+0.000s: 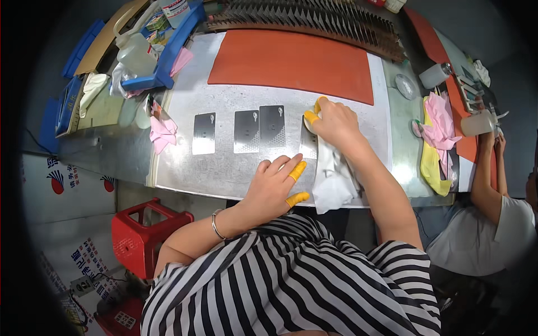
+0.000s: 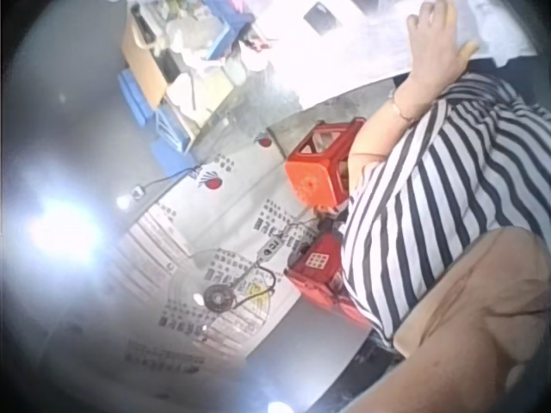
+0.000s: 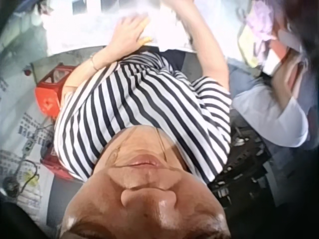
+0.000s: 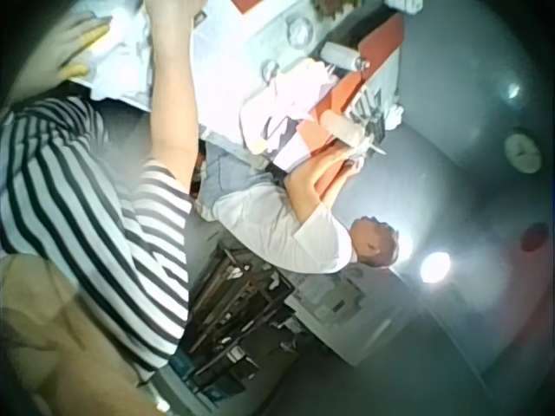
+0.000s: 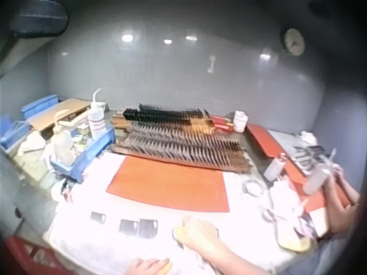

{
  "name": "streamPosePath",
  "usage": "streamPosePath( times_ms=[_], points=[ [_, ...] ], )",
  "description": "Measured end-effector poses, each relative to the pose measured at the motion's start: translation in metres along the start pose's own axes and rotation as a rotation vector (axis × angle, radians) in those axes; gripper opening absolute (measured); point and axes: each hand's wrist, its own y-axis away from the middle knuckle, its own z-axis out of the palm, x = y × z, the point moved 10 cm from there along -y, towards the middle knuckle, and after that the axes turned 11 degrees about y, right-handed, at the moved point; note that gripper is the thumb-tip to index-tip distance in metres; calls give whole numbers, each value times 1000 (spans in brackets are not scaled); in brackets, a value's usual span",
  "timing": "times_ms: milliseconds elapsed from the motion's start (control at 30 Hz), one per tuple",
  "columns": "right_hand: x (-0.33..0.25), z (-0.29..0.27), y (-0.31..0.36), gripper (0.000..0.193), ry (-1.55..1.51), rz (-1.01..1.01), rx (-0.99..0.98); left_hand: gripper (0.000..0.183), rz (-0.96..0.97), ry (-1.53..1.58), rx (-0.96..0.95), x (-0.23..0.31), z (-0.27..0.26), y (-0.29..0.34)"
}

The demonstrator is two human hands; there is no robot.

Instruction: Cleaning and inspecting small metal plates with a cloth and solvent in a fabrication environment.

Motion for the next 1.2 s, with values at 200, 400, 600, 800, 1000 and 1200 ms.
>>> streamPosePath(
  times_ms=[200,400,600,800,1000,1200],
  points=[
    [-1,25,12,27,60,17,26,57,-46,24,-44,-1,1,0],
    [-24,24,62,27,49,-48,-45,68,-121,59,104,-38,-45,1],
    [-39,27,82,28,74,-210,-155,66,-207,-142,57,-100,-86,14],
    [-78,-16,30,28,21,-216,-15,57,-145,-139,194,-59,-75,35],
    [-86,10,-35,28,63,-154,-83,54,-98,-39,96,-49,-53,34],
    [-81,21,-44,31,51,-92,-109,49,-61,-65,111,-48,-56,38]
  ],
)
